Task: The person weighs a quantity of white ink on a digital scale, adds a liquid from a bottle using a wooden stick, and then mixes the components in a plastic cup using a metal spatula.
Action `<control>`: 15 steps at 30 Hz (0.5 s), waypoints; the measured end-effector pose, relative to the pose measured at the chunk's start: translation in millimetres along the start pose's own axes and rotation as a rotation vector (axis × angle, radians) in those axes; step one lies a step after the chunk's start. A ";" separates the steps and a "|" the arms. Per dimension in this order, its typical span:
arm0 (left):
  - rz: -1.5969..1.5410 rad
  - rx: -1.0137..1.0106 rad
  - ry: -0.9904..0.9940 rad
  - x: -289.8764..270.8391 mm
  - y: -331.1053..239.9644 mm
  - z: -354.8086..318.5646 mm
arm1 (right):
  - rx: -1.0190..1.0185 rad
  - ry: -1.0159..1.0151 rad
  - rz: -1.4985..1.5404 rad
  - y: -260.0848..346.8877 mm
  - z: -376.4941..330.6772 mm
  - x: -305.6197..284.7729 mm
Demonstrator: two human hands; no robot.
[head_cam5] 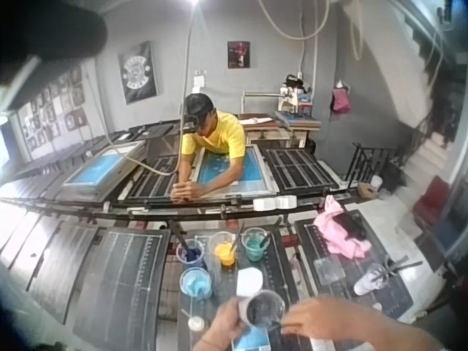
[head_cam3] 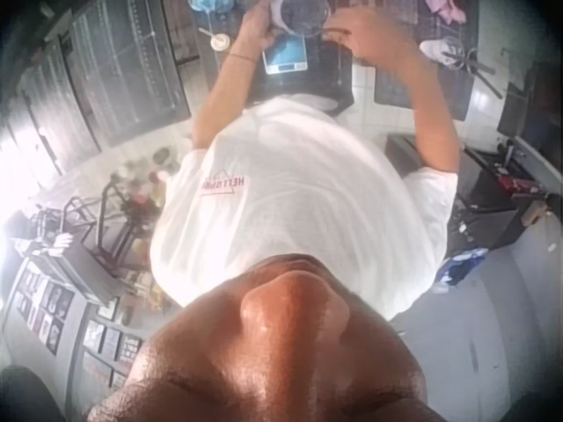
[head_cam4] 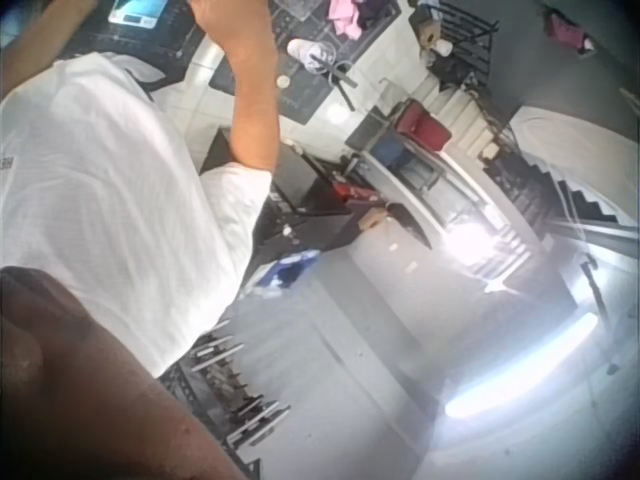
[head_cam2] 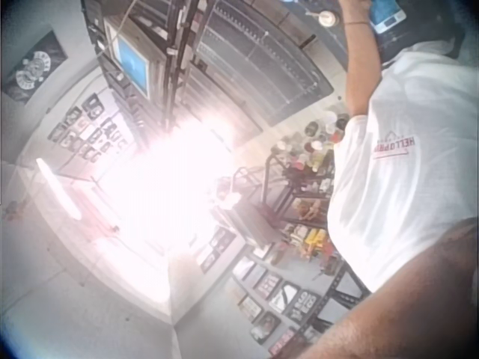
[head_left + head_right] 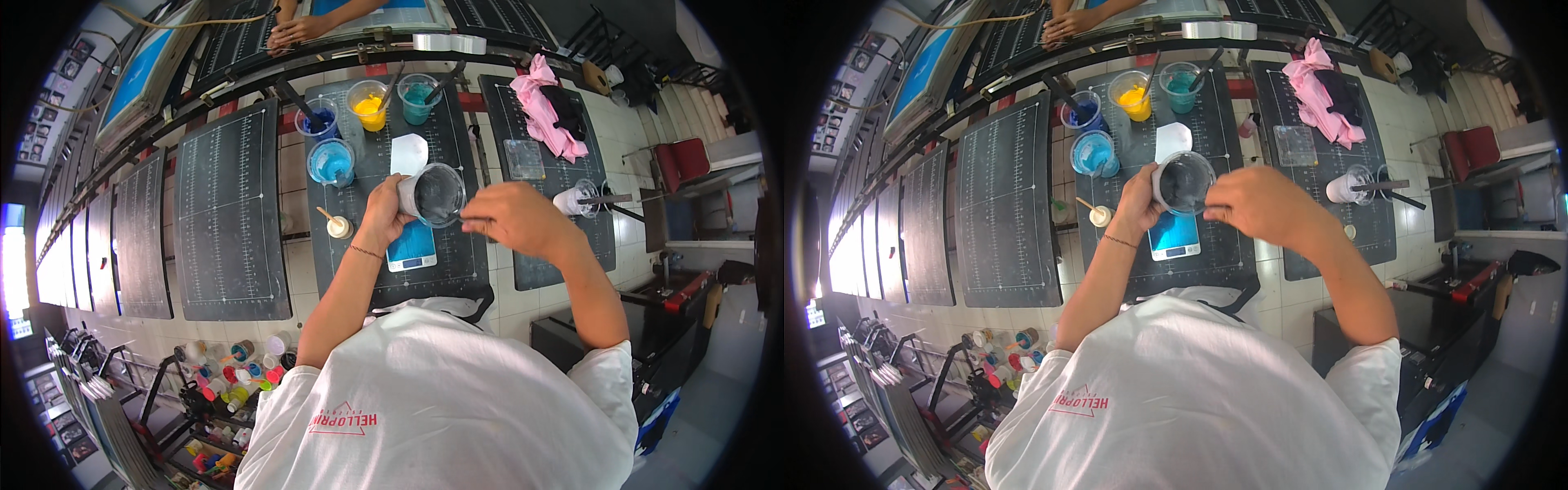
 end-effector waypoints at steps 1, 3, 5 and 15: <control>0.011 0.015 -0.002 -1.1 -2.7 -0.2 | 0.000 0.007 0.041 2.5 -3.2 1.2; -0.010 0.012 -0.024 0.1 -3.4 -1.7 | 0.030 -0.054 0.098 4.9 -2.7 -3.4; -0.029 0.022 -0.034 1.7 -4.0 -5.8 | 0.090 -0.192 0.132 8.0 0.3 -14.6; -0.128 0.159 0.004 1.9 -0.5 -8.7 | 0.292 -0.381 0.103 3.2 -3.7 13.5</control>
Point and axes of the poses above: each hand's wrist, its own z-axis towards the middle knuckle, its own x-axis out of the palm, y = z × x, the point moved 1 cm from there along z, towards the middle knuckle, and after that the axes turned 10 degrees about y, right-handed, at the moved point
